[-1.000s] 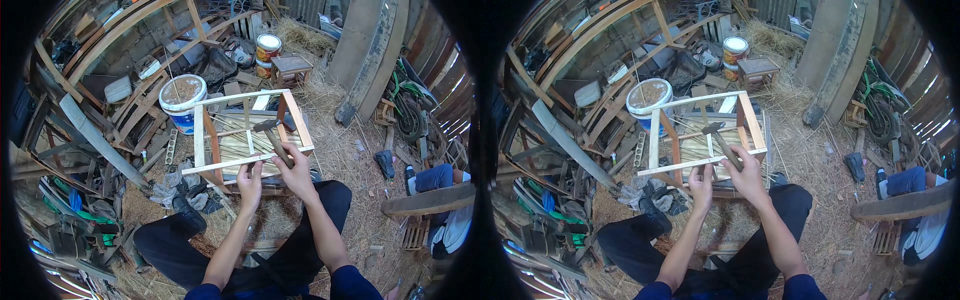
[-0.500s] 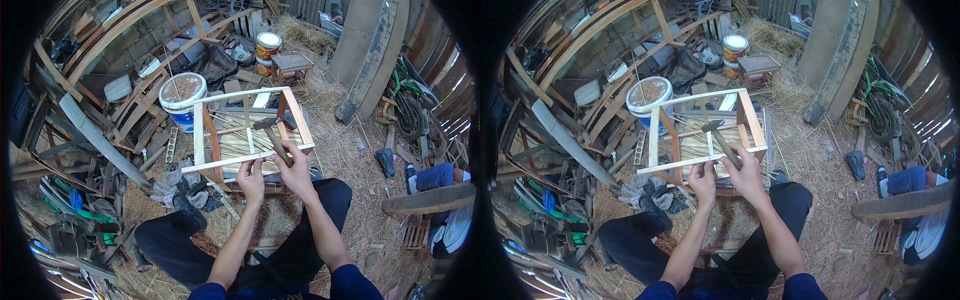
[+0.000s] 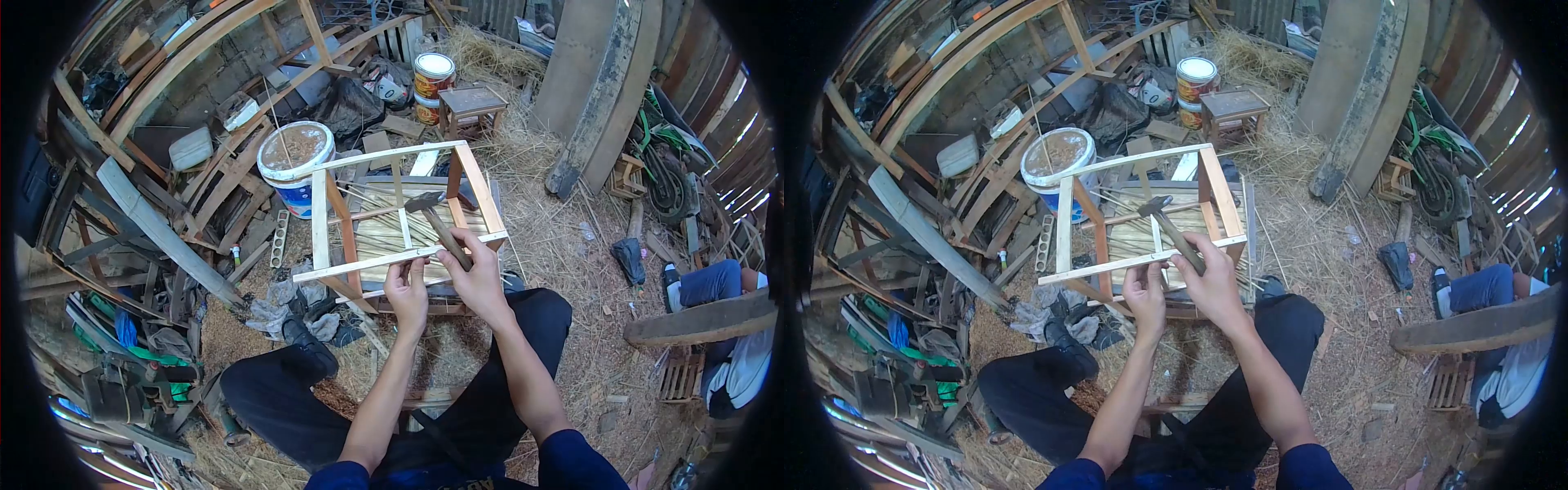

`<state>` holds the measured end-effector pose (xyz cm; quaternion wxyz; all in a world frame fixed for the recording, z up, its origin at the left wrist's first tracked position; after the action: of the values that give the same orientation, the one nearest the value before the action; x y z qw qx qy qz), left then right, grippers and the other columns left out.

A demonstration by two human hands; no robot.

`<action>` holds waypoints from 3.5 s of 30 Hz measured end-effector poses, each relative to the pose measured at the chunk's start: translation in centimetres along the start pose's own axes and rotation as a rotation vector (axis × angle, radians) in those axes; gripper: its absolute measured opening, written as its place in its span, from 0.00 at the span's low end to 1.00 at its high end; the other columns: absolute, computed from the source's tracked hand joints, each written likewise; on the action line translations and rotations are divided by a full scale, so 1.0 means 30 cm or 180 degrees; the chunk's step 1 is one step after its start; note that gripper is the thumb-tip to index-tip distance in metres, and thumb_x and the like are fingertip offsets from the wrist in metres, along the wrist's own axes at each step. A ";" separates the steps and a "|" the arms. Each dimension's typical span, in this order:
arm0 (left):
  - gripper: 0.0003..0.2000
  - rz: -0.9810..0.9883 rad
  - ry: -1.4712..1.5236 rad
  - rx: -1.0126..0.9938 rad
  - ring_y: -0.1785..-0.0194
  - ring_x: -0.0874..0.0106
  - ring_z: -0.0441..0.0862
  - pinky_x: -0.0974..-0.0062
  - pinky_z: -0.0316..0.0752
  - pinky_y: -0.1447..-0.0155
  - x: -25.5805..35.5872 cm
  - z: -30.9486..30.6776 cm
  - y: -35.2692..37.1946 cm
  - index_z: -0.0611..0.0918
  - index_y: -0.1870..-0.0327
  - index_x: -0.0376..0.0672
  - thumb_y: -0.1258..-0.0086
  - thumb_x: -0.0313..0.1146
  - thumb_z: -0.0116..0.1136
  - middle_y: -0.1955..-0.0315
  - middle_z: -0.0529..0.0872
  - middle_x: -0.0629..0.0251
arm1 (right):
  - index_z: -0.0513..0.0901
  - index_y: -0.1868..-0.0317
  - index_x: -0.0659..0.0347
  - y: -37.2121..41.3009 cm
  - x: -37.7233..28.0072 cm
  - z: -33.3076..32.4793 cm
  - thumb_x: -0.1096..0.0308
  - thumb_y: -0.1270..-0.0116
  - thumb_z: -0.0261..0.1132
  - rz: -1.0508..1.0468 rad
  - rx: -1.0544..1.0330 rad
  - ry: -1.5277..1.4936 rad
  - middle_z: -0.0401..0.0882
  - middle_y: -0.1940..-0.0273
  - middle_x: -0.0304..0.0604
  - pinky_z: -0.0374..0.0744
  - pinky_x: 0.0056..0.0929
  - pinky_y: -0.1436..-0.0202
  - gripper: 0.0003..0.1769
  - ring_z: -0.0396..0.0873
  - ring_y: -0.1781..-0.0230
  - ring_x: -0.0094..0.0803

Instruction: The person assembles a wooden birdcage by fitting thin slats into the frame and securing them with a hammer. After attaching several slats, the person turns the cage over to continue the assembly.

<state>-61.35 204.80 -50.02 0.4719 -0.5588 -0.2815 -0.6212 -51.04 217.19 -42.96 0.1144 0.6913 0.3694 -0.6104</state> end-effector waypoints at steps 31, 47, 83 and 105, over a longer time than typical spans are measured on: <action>0.15 0.0470 -0.2512 -0.1285 0.45 0.52 0.88 0.59 0.79 0.37 -0.219 -0.163 0.000 0.90 0.44 0.40 0.30 0.33 0.73 0.51 0.93 0.53 | 0.84 0.39 0.67 0.006 -0.004 -0.002 0.70 0.26 0.74 0.0076 0.0006 -0.0034 0.91 0.51 0.56 0.84 0.40 0.43 0.18 0.91 0.48 0.49; 0.11 0.0954 -0.2429 -0.1516 0.44 0.49 0.85 0.56 0.78 0.38 -0.263 -0.151 -0.001 0.89 0.51 0.34 0.32 0.28 0.72 0.48 0.87 0.51 | 0.83 0.40 0.67 0.002 -0.010 -0.005 0.69 0.26 0.74 -0.0008 0.0034 0.0112 0.91 0.51 0.56 0.84 0.39 0.43 0.19 0.91 0.49 0.47; 0.07 0.0866 -0.2449 -0.1015 0.49 0.51 0.85 0.58 0.79 0.42 -0.262 -0.152 0.013 0.89 0.55 0.34 0.32 0.23 0.69 0.57 0.89 0.53 | 0.83 0.39 0.67 0.010 -0.009 -0.001 0.71 0.26 0.74 0.0046 0.0088 0.0093 0.90 0.51 0.56 0.84 0.40 0.45 0.19 0.91 0.50 0.46; 0.08 0.1000 -0.2328 -0.0968 0.48 0.51 0.84 0.56 0.78 0.40 -0.251 -0.166 0.019 0.89 0.55 0.35 0.33 0.26 0.71 0.56 0.89 0.53 | 0.84 0.39 0.67 0.022 0.006 0.007 0.73 0.24 0.73 -0.0002 0.0132 0.0121 0.89 0.53 0.45 0.83 0.31 0.48 0.16 0.87 0.52 0.30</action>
<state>-63.51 202.24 -58.41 0.3421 -0.8417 -0.2470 -0.3371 -50.78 216.66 -43.37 0.0929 0.7049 0.3589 -0.6047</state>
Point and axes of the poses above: each hand's wrist, its own y-axis away from the middle knuckle, its own z-axis out of the palm, x = y × z, the point moved 8 cm from there along -y, towards the middle knuckle
